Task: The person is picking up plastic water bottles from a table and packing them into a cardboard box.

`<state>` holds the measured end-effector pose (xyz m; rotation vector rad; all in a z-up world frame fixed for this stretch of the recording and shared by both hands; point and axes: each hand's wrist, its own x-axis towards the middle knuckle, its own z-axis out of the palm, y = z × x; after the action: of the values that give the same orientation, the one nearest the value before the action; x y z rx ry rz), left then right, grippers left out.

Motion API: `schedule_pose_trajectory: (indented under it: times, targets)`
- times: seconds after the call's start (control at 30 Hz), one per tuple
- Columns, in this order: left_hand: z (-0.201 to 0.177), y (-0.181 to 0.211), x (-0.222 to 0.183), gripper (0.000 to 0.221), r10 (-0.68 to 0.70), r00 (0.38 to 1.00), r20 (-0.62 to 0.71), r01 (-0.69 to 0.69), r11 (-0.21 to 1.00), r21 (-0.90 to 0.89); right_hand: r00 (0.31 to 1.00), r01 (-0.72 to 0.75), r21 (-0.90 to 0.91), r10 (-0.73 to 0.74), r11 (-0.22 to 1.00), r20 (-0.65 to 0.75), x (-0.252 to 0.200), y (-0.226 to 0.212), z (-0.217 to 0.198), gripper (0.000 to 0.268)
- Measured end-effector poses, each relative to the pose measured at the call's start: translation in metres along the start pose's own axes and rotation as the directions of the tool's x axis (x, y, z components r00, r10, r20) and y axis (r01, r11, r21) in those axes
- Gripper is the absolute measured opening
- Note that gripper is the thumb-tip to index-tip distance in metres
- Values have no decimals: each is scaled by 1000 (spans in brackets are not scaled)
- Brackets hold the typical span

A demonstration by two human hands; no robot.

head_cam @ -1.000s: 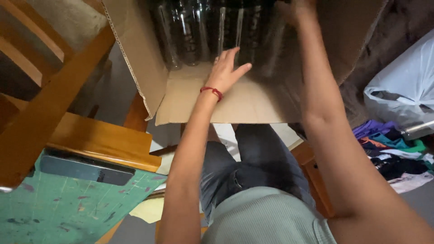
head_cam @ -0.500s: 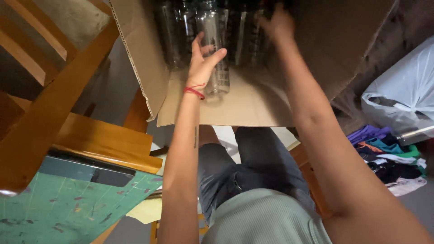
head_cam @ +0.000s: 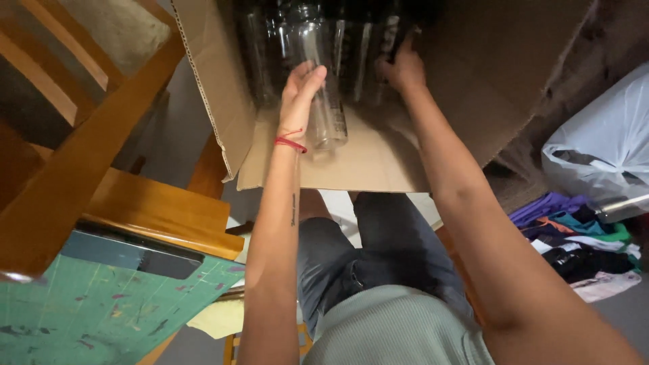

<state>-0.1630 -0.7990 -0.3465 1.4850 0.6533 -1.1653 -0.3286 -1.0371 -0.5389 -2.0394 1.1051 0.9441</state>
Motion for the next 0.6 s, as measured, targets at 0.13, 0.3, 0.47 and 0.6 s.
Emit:
schedule_pose_trajectory:
  times: [0.13, 0.3, 0.47, 0.6]
  targets:
    - [-3, -1, -1, 75, 80, 976, 201, -76, 997, -28, 955, 282, 248, -295, 927, 16, -51, -39, -34, 97]
    - [-14, -6, -2, 71, 199, 893, 405, -113, 968, -226, 855, 93, 688, -413, 719, 315, -136, -118, -79, 95]
    - [-29, 10, -16, 79, 187, 897, 400, -110, 972, -206, 785, -156, 808, -425, 569, 451, -132, -109, -94, 92]
    - [-33, 14, -36, 120, 218, 837, 501, -73, 954, -292, 960, -104, 888, -188, 448, 207, -12, 51, -21, 55]
